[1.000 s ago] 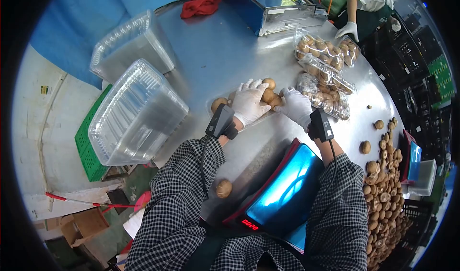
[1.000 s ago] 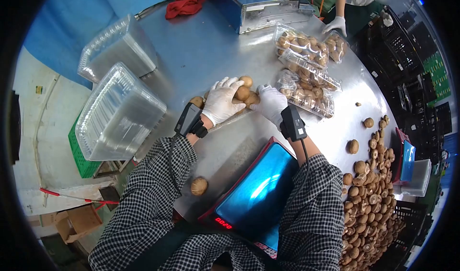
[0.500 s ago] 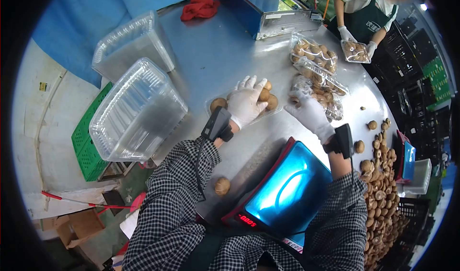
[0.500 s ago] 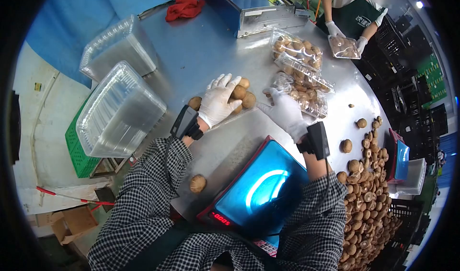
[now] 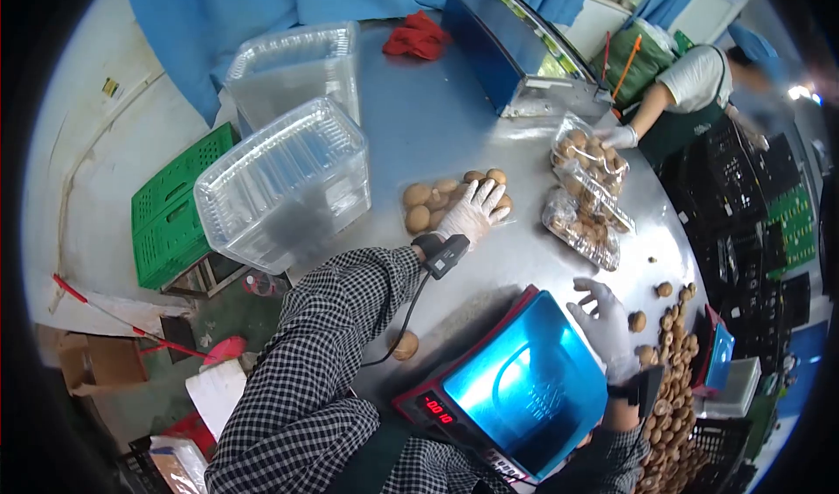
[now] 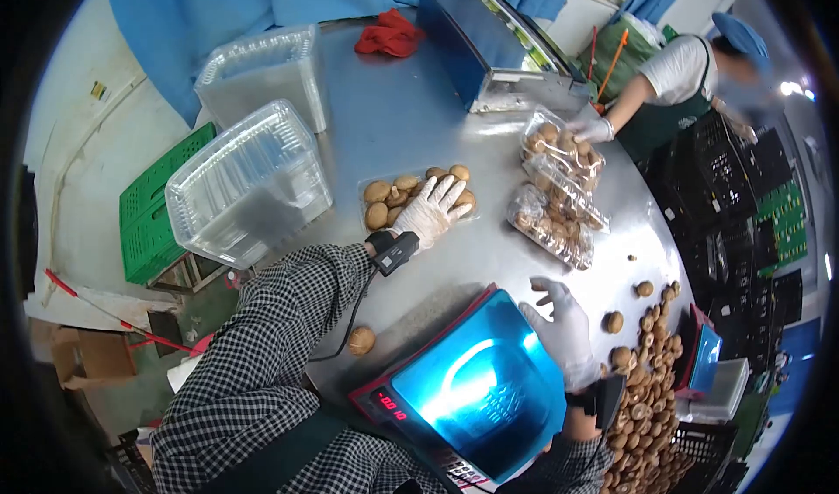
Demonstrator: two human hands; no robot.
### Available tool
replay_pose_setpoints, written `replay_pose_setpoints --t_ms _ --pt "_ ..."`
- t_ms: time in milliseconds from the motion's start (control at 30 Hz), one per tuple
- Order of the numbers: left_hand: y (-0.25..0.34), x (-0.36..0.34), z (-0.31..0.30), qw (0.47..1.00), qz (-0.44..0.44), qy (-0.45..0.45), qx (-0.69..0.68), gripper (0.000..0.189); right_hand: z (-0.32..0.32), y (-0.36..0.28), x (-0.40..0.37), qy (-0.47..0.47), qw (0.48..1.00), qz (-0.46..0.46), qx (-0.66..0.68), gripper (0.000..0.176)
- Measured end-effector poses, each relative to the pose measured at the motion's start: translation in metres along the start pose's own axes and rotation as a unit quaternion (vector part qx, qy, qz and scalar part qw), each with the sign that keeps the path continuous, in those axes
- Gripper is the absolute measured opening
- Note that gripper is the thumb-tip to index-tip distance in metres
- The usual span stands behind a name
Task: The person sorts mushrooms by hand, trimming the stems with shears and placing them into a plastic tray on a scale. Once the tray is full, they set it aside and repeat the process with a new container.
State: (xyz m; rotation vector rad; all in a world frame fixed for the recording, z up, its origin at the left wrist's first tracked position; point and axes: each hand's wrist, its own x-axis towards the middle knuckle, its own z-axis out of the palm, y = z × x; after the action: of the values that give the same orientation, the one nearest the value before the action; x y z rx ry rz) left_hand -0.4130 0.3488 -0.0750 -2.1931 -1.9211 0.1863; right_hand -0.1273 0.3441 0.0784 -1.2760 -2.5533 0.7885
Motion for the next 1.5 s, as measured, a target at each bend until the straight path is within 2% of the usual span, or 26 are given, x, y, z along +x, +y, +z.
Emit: replay_pose_setpoints --t_ms 133,367,500,667,733,767,800,833,867,933,967,1000,1067,1133,1200,1233,1300,1400,1500 --pt "-0.039 0.023 0.003 0.998 -0.032 -0.019 0.057 0.058 -0.002 0.005 -0.015 0.013 1.000 0.005 0.002 0.043" --pt "-0.100 0.067 0.014 0.998 -0.039 0.027 0.039 0.058 -0.002 0.008 -0.025 0.021 0.999 0.005 0.028 0.043" --pt "-0.116 0.090 0.022 0.998 -0.055 0.035 0.025 0.059 -0.001 0.014 -0.026 0.006 0.999 0.014 0.036 0.043" --pt "-0.123 0.087 0.002 0.998 -0.048 0.034 -0.010 0.067 -0.003 0.013 -0.028 -0.003 0.999 0.007 0.032 0.043" --pt "-0.113 0.080 -0.008 0.986 -0.070 0.117 -0.092 0.068 -0.004 0.007 -0.030 -0.003 0.999 0.001 0.033 0.043" --pt "-0.104 0.077 -0.014 0.987 -0.070 0.115 -0.090 0.068 -0.005 0.002 -0.032 -0.006 0.999 0.008 0.034 0.042" --pt "-0.092 0.074 -0.021 0.970 -0.083 0.175 -0.145 0.063 -0.006 -0.004 -0.034 -0.009 0.999 0.014 0.035 0.041" --pt "-0.081 0.065 -0.029 0.947 -0.096 0.235 -0.198 0.058 -0.007 -0.008 -0.035 -0.010 0.999 0.012 0.037 0.041" --pt "-0.072 0.046 -0.045 0.947 -0.099 0.233 -0.196 0.058 -0.008 -0.012 -0.037 -0.005 0.999 -0.001 0.042 0.039" --pt "-0.055 -0.006 -0.095 0.878 -0.092 0.271 -0.383 0.044 -0.010 -0.019 -0.044 -0.008 0.999 -0.018 0.048 0.037" --pt "-0.052 -0.032 -0.112 0.848 -0.083 0.322 -0.412 0.032 -0.013 -0.021 -0.049 -0.004 0.998 -0.025 0.057 0.035" --pt "-0.057 -0.057 -0.123 0.851 -0.093 0.318 -0.408 0.032 -0.015 -0.024 -0.053 -0.001 0.997 -0.032 0.066 0.033" --pt "-0.068 -0.107 -0.142 0.865 -0.154 0.378 -0.293 0.027 -0.018 -0.027 -0.065 0.008 0.996 -0.041 0.075 0.030" --pt "-0.095 -0.153 -0.162 0.886 -0.230 0.309 -0.260 0.023 -0.021 -0.034 -0.079 0.014 0.996 -0.044 0.078 0.028" --pt "-0.118 -0.184 -0.147 0.882 -0.276 0.363 -0.121 0.016 -0.021 -0.035 -0.092 0.018 0.995 -0.044 0.090 0.027" --pt "-0.127 -0.200 -0.140 0.885 -0.268 0.361 -0.119 0.016 -0.021 -0.036 -0.100 0.022 0.994 -0.045 0.096 0.026" --pt "-0.141 -0.223 -0.132 0.894 -0.312 0.251 -0.201 0.013 -0.022 -0.039 -0.113 0.030 0.993 -0.031 0.106 0.024" --pt "-0.143 -0.235 -0.140 0.883 -0.290 0.279 -0.239 0.012 -0.020 -0.053 -0.130 0.047 0.990 -0.005 0.131 0.022" --pt "-0.149 -0.232 -0.138 0.887 -0.287 0.256 -0.254 0.012 -0.018 -0.063 -0.146 0.053 0.990 -0.005 0.131 0.020"
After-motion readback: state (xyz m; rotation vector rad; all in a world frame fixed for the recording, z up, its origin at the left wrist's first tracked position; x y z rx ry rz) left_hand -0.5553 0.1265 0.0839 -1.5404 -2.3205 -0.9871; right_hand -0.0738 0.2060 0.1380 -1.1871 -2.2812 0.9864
